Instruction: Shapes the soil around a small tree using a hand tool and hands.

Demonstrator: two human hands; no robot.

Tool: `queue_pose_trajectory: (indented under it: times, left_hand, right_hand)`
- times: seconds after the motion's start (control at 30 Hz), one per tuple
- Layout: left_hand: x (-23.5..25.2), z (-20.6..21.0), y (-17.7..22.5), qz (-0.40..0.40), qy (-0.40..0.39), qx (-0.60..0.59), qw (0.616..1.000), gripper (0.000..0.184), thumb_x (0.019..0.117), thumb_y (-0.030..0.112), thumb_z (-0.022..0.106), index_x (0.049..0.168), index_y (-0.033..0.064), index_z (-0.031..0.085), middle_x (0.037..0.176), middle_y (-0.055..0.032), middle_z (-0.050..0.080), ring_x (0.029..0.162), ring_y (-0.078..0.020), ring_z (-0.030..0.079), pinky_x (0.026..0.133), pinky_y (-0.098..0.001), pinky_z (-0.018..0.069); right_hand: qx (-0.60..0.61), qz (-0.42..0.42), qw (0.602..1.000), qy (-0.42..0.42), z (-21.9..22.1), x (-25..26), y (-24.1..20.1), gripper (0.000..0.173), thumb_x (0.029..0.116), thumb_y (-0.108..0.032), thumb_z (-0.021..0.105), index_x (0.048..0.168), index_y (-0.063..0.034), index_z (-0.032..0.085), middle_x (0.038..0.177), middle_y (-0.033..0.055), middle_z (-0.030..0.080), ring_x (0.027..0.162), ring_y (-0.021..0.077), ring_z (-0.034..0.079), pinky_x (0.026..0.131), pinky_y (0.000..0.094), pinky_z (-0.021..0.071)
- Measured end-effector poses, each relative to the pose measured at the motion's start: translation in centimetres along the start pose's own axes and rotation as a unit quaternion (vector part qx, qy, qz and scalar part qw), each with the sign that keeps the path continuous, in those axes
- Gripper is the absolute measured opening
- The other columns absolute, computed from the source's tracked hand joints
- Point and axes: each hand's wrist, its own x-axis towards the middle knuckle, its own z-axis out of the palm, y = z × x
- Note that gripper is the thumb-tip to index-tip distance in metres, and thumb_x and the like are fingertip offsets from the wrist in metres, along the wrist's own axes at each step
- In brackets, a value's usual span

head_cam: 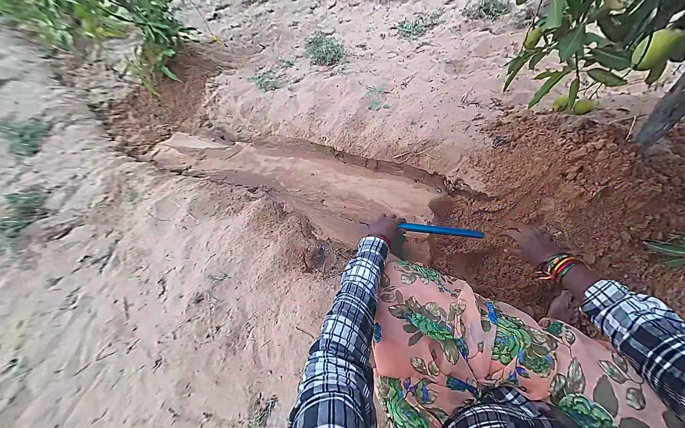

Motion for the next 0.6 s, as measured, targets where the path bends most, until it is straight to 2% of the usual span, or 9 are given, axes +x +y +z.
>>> queue_pose_trajectory:
  times: [0.13, 0.2, 0.27, 0.3, 0.37, 0.43, 0.47, 0.53, 0.6]
  left_hand:
    - [1.4, -1.6, 1.8, -0.002, -0.033, 0.017, 0.999, 0.034, 0.1031, 0.024, 0.061, 0.136, 0.0161, 0.066, 0.138, -0.0155, 0.063, 0.137, -0.0425, 0.050, 0.106, -0.0656, 0.0451]
    - [1.2, -1.5, 2.2, -0.002, -0.039, 0.020, 0.999, 0.034, 0.1033, 0.025, 0.061, 0.136, 0.0156, 0.066, 0.140, -0.0156, 0.062, 0.139, -0.0429, 0.049, 0.107, -0.0658, 0.0447]
    - [1.0, -1.2, 2.6, -0.007, -0.036, 0.020, 0.999, 0.034, 0.1031, 0.024, 0.061, 0.135, 0.0149, 0.066, 0.141, -0.0155, 0.061, 0.139, -0.0434, 0.048, 0.105, -0.0656, 0.0458]
    - [0.8, -1.0, 2.8, -0.012, -0.034, 0.020, 0.999, 0.033, 0.1031, 0.023, 0.060, 0.135, 0.0148, 0.066, 0.141, -0.0152, 0.061, 0.139, -0.0437, 0.047, 0.104, -0.0663, 0.0469]
    - [0.6, -0.6, 3.5, -0.020, -0.037, 0.028, 0.999, 0.033, 0.1027, 0.021, 0.060, 0.135, 0.0156, 0.066, 0.142, -0.0133, 0.061, 0.140, -0.0429, 0.046, 0.100, -0.0665, 0.0489]
    - [0.5, 0.0, 4.5, -0.012, -0.041, 0.040, 0.998, 0.033, 0.1006, 0.015, 0.061, 0.133, 0.0138, 0.067, 0.142, -0.0134, 0.061, 0.142, -0.0432, 0.045, 0.098, -0.0672, 0.0498]
    - [0.4, 0.4, 5.0, -0.002, -0.047, 0.049, 0.998, 0.033, 0.0993, 0.013, 0.062, 0.132, 0.0129, 0.068, 0.141, -0.0134, 0.061, 0.142, -0.0432, 0.044, 0.099, -0.0676, 0.0498]
    - [0.5, 0.4, 6.1, 0.013, -0.067, 0.073, 0.995, 0.032, 0.0978, 0.012, 0.064, 0.129, 0.0132, 0.069, 0.141, -0.0125, 0.061, 0.143, -0.0422, 0.043, 0.099, -0.0684, 0.0487]
    - [0.7, 0.3, 6.7, 0.023, -0.090, 0.079, 0.993, 0.031, 0.0970, 0.013, 0.066, 0.128, 0.0120, 0.070, 0.142, -0.0139, 0.060, 0.145, -0.0427, 0.040, 0.100, -0.0697, 0.0463]
  right_hand:
    - [0.024, -0.057, 0.998, -0.009, 2.0, 5.2, -4.9, 0.059, 0.0962, -0.019, 0.072, 0.148, -0.0020, 0.052, 0.154, 0.0254, 0.046, 0.144, 0.0435, 0.044, 0.117, 0.0588, 0.0363]
    - [0.036, -0.064, 0.997, -0.039, 3.8, 7.4, -7.3, 0.078, 0.0911, -0.017, 0.078, 0.158, -0.0050, 0.039, 0.160, 0.0220, 0.041, 0.148, 0.0407, 0.039, 0.120, 0.0569, 0.0336]
    - [0.032, -0.055, 0.994, -0.087, 5.2, 8.4, -9.4, 0.094, 0.0878, -0.017, 0.081, 0.164, -0.0110, 0.025, 0.165, 0.0198, 0.034, 0.150, 0.0400, 0.036, 0.119, 0.0606, 0.0331]
    - [0.029, -0.045, 0.994, -0.098, 5.8, 8.5, -10.2, 0.095, 0.0883, -0.016, 0.079, 0.165, -0.0129, 0.024, 0.165, 0.0199, 0.034, 0.150, 0.0408, 0.037, 0.116, 0.0635, 0.0345]
    - [0.025, -0.025, 0.995, -0.096, 7.3, 9.1, -10.3, 0.076, 0.0941, -0.018, 0.072, 0.160, -0.0126, 0.034, 0.155, 0.0237, 0.046, 0.140, 0.0436, 0.048, 0.110, 0.0666, 0.0402]
    - [0.035, -0.014, 0.991, -0.125, 8.4, 8.8, -9.8, 0.056, 0.1036, -0.023, 0.061, 0.153, -0.0045, 0.043, 0.144, 0.0277, 0.056, 0.133, 0.0443, 0.056, 0.107, 0.0643, 0.0434]
    - [0.050, -0.010, 0.989, -0.141, 9.1, 8.2, -9.5, 0.052, 0.1060, -0.025, 0.057, 0.151, -0.0021, 0.044, 0.141, 0.0284, 0.058, 0.131, 0.0442, 0.057, 0.108, 0.0630, 0.0437]
    - [0.087, 0.001, 0.986, -0.144, 10.9, 7.1, -9.0, 0.053, 0.1069, -0.025, 0.057, 0.152, -0.0020, 0.042, 0.139, 0.0291, 0.059, 0.130, 0.0449, 0.058, 0.108, 0.0631, 0.0437]
    - [0.116, 0.013, 0.986, -0.118, 12.9, 6.5, -8.3, 0.057, 0.1063, -0.025, 0.058, 0.156, -0.0062, 0.038, 0.140, 0.0276, 0.059, 0.129, 0.0453, 0.058, 0.107, 0.0657, 0.0431]
